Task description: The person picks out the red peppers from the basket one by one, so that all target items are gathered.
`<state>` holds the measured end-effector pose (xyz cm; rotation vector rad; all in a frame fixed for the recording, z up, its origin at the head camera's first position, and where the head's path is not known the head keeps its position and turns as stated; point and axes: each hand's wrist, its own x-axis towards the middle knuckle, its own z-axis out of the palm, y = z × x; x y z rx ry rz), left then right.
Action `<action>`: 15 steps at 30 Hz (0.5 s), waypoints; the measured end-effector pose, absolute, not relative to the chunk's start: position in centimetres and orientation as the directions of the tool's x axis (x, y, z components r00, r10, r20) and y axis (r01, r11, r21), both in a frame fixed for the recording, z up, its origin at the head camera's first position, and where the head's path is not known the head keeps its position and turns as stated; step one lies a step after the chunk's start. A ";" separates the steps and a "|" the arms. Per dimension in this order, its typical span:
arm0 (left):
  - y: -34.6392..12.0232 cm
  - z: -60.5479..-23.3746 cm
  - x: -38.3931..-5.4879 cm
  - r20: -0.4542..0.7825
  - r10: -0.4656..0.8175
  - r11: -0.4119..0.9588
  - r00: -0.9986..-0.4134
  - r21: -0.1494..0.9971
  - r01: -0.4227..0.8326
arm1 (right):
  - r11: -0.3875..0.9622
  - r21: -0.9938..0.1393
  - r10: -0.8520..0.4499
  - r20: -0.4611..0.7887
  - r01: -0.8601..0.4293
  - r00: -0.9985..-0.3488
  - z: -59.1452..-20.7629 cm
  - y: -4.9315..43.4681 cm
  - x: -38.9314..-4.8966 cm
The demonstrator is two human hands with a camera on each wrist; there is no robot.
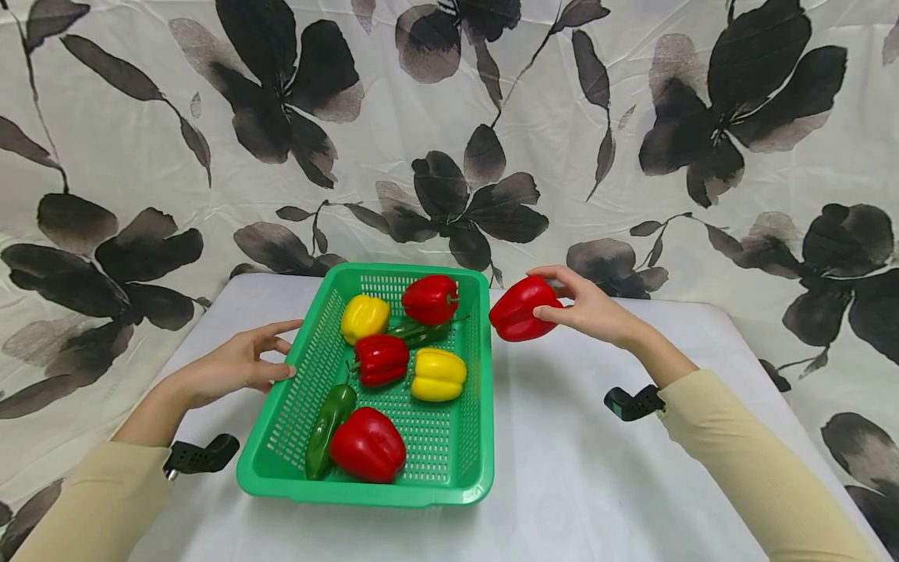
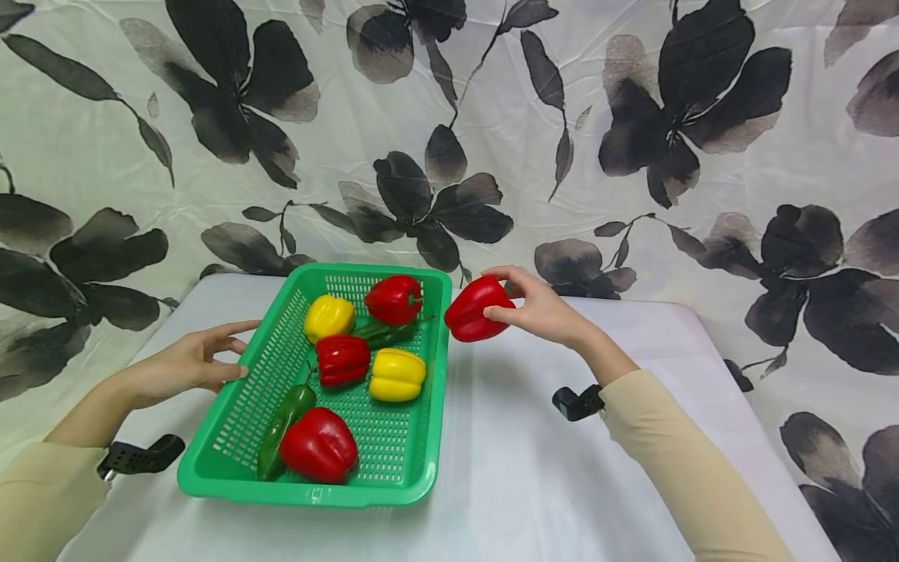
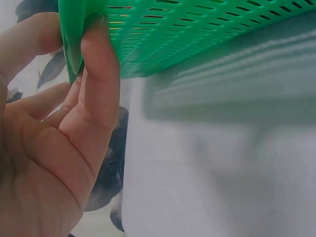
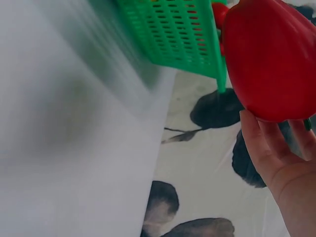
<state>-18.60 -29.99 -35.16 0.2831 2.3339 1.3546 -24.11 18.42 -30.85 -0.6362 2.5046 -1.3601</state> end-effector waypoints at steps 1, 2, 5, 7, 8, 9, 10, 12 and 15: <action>-30.0 -35.2 -18.6 -0.257 0.380 0.503 -0.889 0.864 -0.034 | 0.479 -0.838 -0.468 0.009 -0.262 -0.884 -30.9 18.5 -24.2; -30.0 -35.2 -18.6 -0.256 0.380 0.504 -0.889 0.863 -0.033 | 0.483 -0.836 -0.464 0.006 -0.259 -0.886 -31.0 18.6 -24.2; -30.0 -35.1 -18.6 -0.256 0.381 0.505 -0.889 0.863 -0.032 | 0.498 -0.830 -0.451 0.002 -0.253 -0.893 -31.3 18.8 -24.4; -30.0 -35.1 -18.6 -0.256 0.381 0.506 -0.888 0.862 -0.031 | 0.508 -0.825 -0.439 -0.001 -0.248 -0.898 -31.4 19.0 -24.5; -30.0 -35.1 -18.6 -0.257 0.380 0.506 -0.888 0.862 -0.032 | 0.510 -0.823 -0.437 0.001 -0.249 -0.900 -31.5 19.0 -24.6; -30.0 -35.0 -18.6 -0.257 0.380 0.506 -0.889 0.862 -0.033 | 0.511 -0.824 -0.434 0.001 -0.247 -0.901 -31.7 19.1 -24.7; -29.9 -35.0 -18.6 -0.256 0.379 0.507 -0.889 0.861 -0.032 | 0.510 -0.826 -0.429 -0.001 -0.242 -0.903 -31.8 19.1 -24.8; -29.9 -35.0 -18.5 -0.257 0.378 0.509 -0.890 0.860 -0.032 | 0.504 -0.832 -0.427 -0.004 -0.234 -0.904 -32.1 19.2 -25.0; -29.9 -35.0 -18.5 -0.258 0.377 0.510 -0.890 0.859 -0.033 | 0.487 -0.845 -0.425 -0.011 -0.219 -0.905 -32.7 19.3 -25.2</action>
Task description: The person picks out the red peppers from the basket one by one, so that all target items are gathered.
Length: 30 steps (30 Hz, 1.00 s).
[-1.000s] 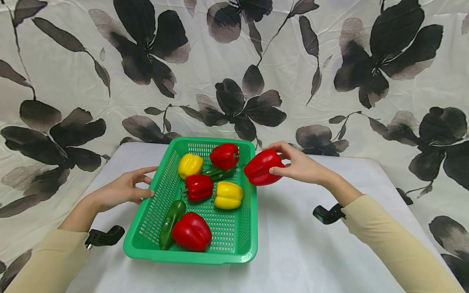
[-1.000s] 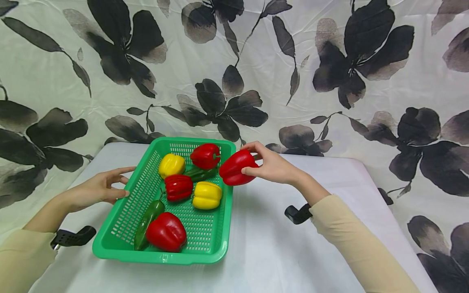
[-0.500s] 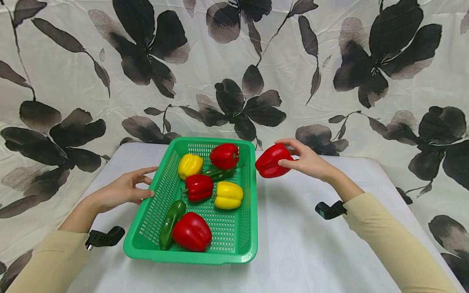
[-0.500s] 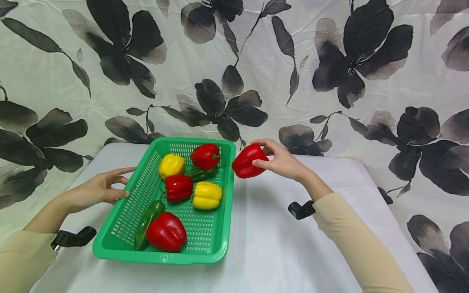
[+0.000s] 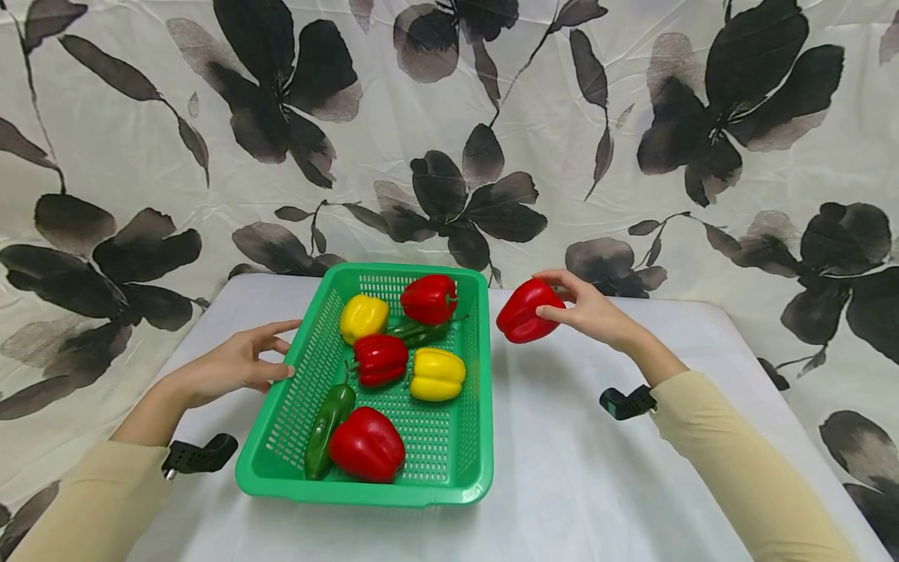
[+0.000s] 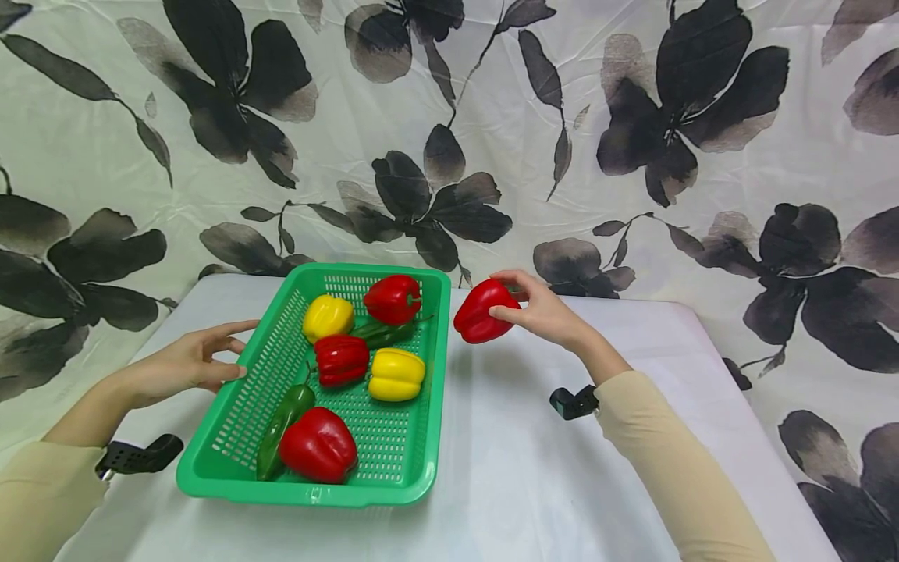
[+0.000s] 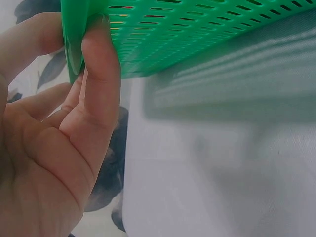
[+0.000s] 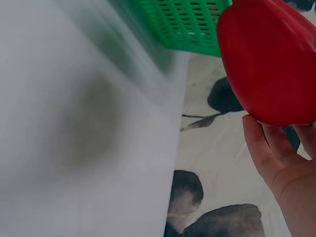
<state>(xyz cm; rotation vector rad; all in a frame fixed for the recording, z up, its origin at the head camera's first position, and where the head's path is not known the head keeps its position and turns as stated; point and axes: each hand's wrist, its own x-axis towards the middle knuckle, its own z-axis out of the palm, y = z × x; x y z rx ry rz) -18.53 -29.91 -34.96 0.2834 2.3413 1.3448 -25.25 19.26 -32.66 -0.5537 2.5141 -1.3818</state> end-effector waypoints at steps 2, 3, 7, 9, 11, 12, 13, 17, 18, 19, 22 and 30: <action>-29.9 -35.0 -18.5 -0.259 0.377 0.510 -0.889 0.860 -0.034 | 0.478 -0.853 -0.422 -0.015 -0.208 -0.907 -33.0 19.3 -25.4; -29.9 -35.0 -18.5 -0.260 0.377 0.509 -0.889 0.860 -0.035 | 0.474 -0.857 -0.420 -0.017 -0.203 -0.907 -33.2 19.3 -25.5; -29.9 -35.1 -18.5 -0.261 0.375 0.510 -0.890 0.859 -0.037 | 0.467 -0.864 -0.413 -0.025 -0.188 -0.910 -33.8 19.3 -25.8; -29.9 -35.1 -18.5 -0.260 0.374 0.510 -0.890 0.860 -0.037 | 0.464 -0.867 -0.409 -0.027 -0.182 -0.912 -34.1 19.3 -25.9; -29.9 -35.1 -18.5 -0.259 0.375 0.509 -0.890 0.860 -0.036 | 0.471 -0.864 -0.402 -0.030 -0.178 -0.915 -34.4 19.3 -26.0; -29.9 -35.1 -18.5 -0.258 0.375 0.509 -0.890 0.860 -0.036 | 0.477 -0.861 -0.397 -0.033 -0.175 -0.917 -34.6 19.4 -26.1; -29.9 -35.1 -18.5 -0.258 0.376 0.507 -0.890 0.861 -0.035 | 0.484 -0.858 -0.390 -0.040 -0.168 -0.920 -34.8 19.4 -26.2; -29.9 -35.1 -18.5 -0.257 0.378 0.505 -0.889 0.862 -0.035 | 0.509 -0.849 -0.373 -0.066 -0.144 -0.926 -35.7 19.5 -26.4; -29.9 -35.1 -18.5 -0.257 0.378 0.505 -0.889 0.862 -0.035 | 0.514 -0.847 -0.370 -0.073 -0.138 -0.926 -35.9 19.5 -26.5; -29.9 -35.1 -18.5 -0.257 0.378 0.506 -0.889 0.862 -0.034 | 0.518 -0.845 -0.368 -0.080 -0.133 -0.926 -36.1 19.5 -26.5; -29.9 -35.1 -18.5 -0.259 0.377 0.507 -0.889 0.861 -0.036 | 0.528 -0.839 -0.366 -0.090 -0.127 -0.926 -36.7 19.6 -26.6; -29.8 -35.1 -18.6 -0.265 0.373 0.504 -0.889 0.862 -0.045 | 0.533 -0.840 -0.372 -0.125 -0.101 -0.920 -37.1 19.2 -26.7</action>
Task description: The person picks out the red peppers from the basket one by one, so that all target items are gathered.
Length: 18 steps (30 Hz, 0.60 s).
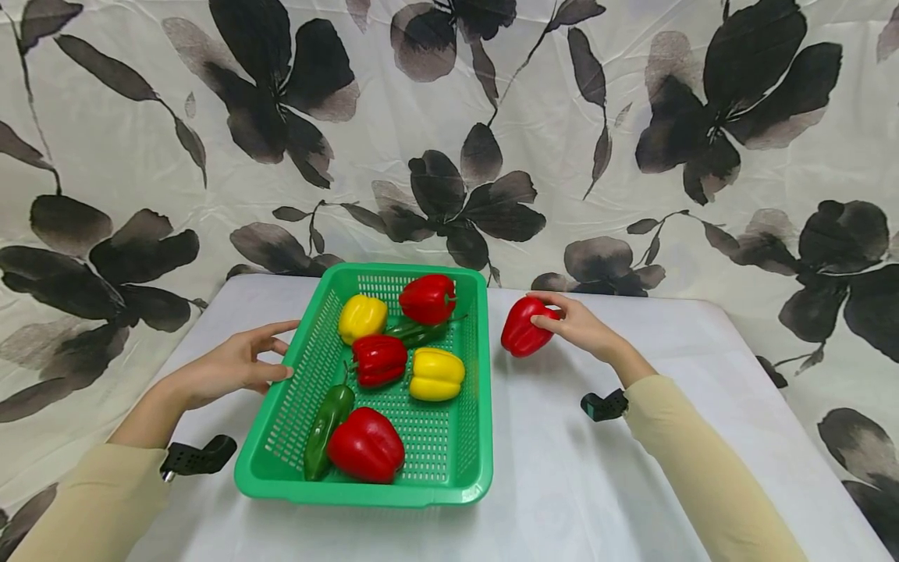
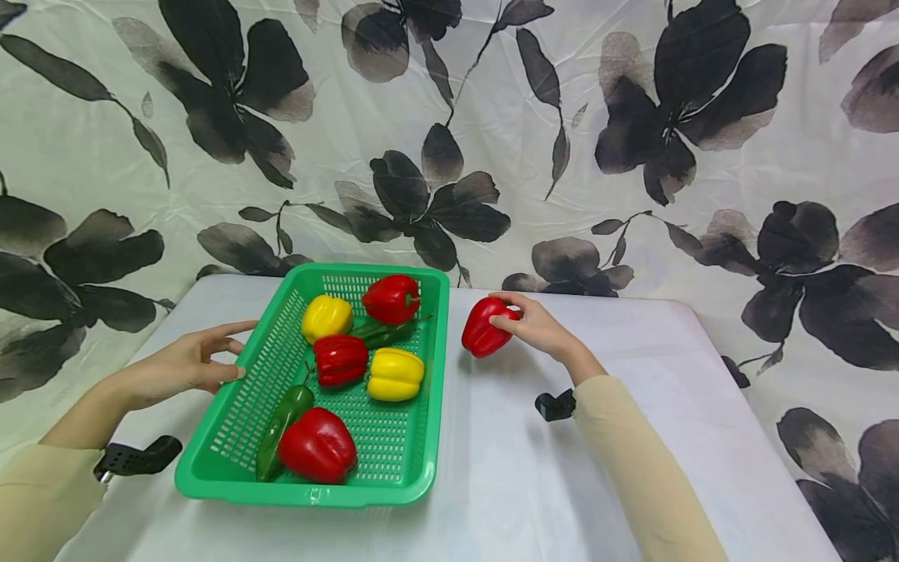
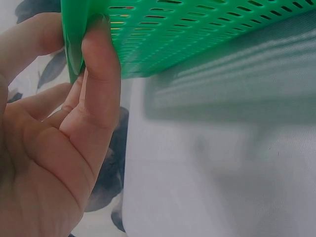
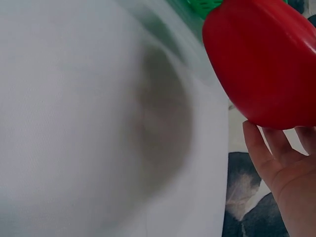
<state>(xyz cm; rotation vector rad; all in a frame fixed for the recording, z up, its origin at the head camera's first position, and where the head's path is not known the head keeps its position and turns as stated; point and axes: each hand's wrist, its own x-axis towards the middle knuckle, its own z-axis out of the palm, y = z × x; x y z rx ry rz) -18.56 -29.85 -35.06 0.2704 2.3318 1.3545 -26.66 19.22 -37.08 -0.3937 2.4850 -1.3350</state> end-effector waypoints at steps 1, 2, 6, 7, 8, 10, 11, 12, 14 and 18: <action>-29.8 -35.1 -18.6 -0.264 0.373 0.504 -0.889 0.863 -0.046 | 0.528 -0.843 -0.374 -0.129 -0.097 -0.918 -37.1 19.1 -26.7; -29.8 -35.0 -18.6 -0.264 0.372 0.503 -0.890 0.863 -0.046 | 0.523 -0.847 -0.377 -0.131 -0.093 -0.917 -37.2 19.1 -26.7; -29.8 -35.0 -18.5 -0.263 0.372 0.502 -0.890 0.864 -0.046 | 0.503 -0.859 -0.387 -0.129 -0.092 -0.913 -37.7 19.2 -27.0; -29.7 -35.0 -18.5 -0.263 0.372 0.502 -0.890 0.864 -0.045 | 0.502 -0.859 -0.387 -0.126 -0.095 -0.913 -37.9 19.2 -27.1; -29.7 -35.0 -18.5 -0.262 0.372 0.502 -0.890 0.864 -0.044 | 0.501 -0.860 -0.388 -0.123 -0.097 -0.913 -38.1 19.3 -27.2; -29.8 -34.9 -18.5 -0.261 0.373 0.504 -0.890 0.863 -0.042 | 0.505 -0.857 -0.391 -0.123 -0.101 -0.912 -38.4 19.4 -27.3; -29.8 -34.9 -18.5 -0.261 0.374 0.505 -0.890 0.862 -0.041 | 0.509 -0.855 -0.393 -0.126 -0.101 -0.911 -38.5 19.5 -27.3; -29.8 -34.9 -18.5 -0.261 0.374 0.506 -0.890 0.862 -0.040 | 0.512 -0.853 -0.395 -0.128 -0.102 -0.910 -38.6 19.5 -27.3; -29.8 -34.9 -18.6 -0.261 0.374 0.507 -0.890 0.861 -0.040 | 0.520 -0.849 -0.396 -0.139 -0.097 -0.908 -38.8 19.6 -27.4; -29.8 -34.9 -18.6 -0.265 0.375 0.508 -0.888 0.860 -0.042 | 0.536 -0.841 -0.392 -0.170 -0.074 -0.904 -39.1 19.6 -27.5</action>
